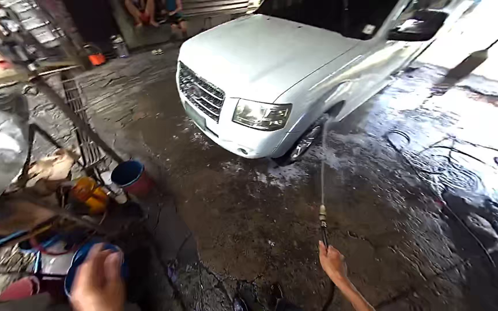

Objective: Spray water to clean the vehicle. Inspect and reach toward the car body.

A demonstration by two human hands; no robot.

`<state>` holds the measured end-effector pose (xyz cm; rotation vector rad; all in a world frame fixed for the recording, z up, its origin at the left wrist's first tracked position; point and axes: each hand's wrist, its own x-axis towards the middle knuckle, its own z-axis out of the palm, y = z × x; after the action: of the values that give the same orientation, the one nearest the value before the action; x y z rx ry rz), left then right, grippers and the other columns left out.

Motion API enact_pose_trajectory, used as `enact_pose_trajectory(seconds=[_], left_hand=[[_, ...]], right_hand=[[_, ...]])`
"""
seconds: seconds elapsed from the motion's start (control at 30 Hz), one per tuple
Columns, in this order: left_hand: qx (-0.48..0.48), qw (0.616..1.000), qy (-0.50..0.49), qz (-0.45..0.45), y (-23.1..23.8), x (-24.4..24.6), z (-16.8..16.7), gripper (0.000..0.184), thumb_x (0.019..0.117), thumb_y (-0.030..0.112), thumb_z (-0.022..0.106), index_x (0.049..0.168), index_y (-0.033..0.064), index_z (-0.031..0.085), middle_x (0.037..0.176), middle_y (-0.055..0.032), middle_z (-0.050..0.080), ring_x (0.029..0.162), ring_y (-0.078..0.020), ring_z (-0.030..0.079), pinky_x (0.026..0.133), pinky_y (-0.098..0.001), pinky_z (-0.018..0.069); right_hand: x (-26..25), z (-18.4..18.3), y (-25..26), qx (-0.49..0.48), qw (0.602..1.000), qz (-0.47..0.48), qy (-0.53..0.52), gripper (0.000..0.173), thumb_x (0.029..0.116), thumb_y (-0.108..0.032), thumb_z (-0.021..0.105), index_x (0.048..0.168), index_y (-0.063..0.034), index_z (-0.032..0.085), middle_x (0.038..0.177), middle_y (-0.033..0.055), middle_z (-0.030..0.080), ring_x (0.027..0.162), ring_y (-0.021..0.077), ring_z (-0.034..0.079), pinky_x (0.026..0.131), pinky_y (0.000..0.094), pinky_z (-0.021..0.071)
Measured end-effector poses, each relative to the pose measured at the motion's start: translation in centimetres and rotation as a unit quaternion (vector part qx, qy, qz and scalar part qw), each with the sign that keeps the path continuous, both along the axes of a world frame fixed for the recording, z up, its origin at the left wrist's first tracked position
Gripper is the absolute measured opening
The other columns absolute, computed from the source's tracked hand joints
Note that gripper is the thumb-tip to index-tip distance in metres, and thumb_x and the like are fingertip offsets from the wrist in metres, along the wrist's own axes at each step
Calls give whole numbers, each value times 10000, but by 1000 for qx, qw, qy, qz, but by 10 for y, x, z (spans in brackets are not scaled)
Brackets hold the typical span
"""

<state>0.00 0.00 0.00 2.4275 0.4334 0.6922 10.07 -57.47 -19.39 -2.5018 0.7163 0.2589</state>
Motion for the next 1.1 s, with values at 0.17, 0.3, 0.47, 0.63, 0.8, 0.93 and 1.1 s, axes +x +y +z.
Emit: enact_pose_trajectory(seconds=[0.17,0.3,0.47,0.63,0.8,0.93,1.1], left_hand=[[-159,927,178,-289,-237,150,-60,501,1048,305,585,1458,19,545,1301,-194,671,1176,-300,673,1048,-483,528],[-159,860,301,-380,-377,210,-95,861,1038,418,576,1634,3,112,1525,-335,414,1316,-427,558,1097,-529,474],[-76,888,331,-309,-453,227,-105,727,1006,181,607,1593,-34,236,1558,-328,371,1354,-434,519,1112,-482,464],[-158,887,323,-291,-491,236,-107,464,1040,103,522,1474,-49,458,1425,-322,501,1219,-387,622,1012,-473,546],[-417,853,233,-209,-549,248,-106,442,1097,164,434,1519,33,435,928,-162,614,571,-190,534,499,-353,481],[-508,823,193,-167,-583,259,-95,412,1081,139,503,1479,36,495,834,-127,629,486,-119,461,413,-260,368],[-449,860,171,-170,-601,282,-79,414,1080,130,503,1481,30,492,812,-118,638,474,-108,464,408,-254,376]], right_hand=[[10,20,33,49,990,100,86,582,1096,-467,364,1144,15,686,1101,259,708,1085,429,682,931,626,520],[1,46,69,77,974,171,128,588,1094,-484,364,1165,9,676,1142,245,700,1130,411,668,958,607,512],[8,60,41,79,981,149,99,555,1101,-453,367,1112,4,683,1073,231,714,1087,391,688,919,582,531],[21,91,-5,105,976,181,54,463,1090,-365,412,1063,16,673,1002,231,701,1019,397,689,873,587,527],[35,101,-56,124,972,202,4,458,1096,-351,393,1060,14,668,990,230,702,1019,394,691,878,573,527],[38,96,-81,146,971,189,-29,482,1100,-385,400,1095,20,661,1007,231,704,1027,392,693,889,562,530],[36,77,-111,138,965,206,-89,462,1089,-391,439,1214,7,636,1058,226,701,1029,387,694,904,538,533]])
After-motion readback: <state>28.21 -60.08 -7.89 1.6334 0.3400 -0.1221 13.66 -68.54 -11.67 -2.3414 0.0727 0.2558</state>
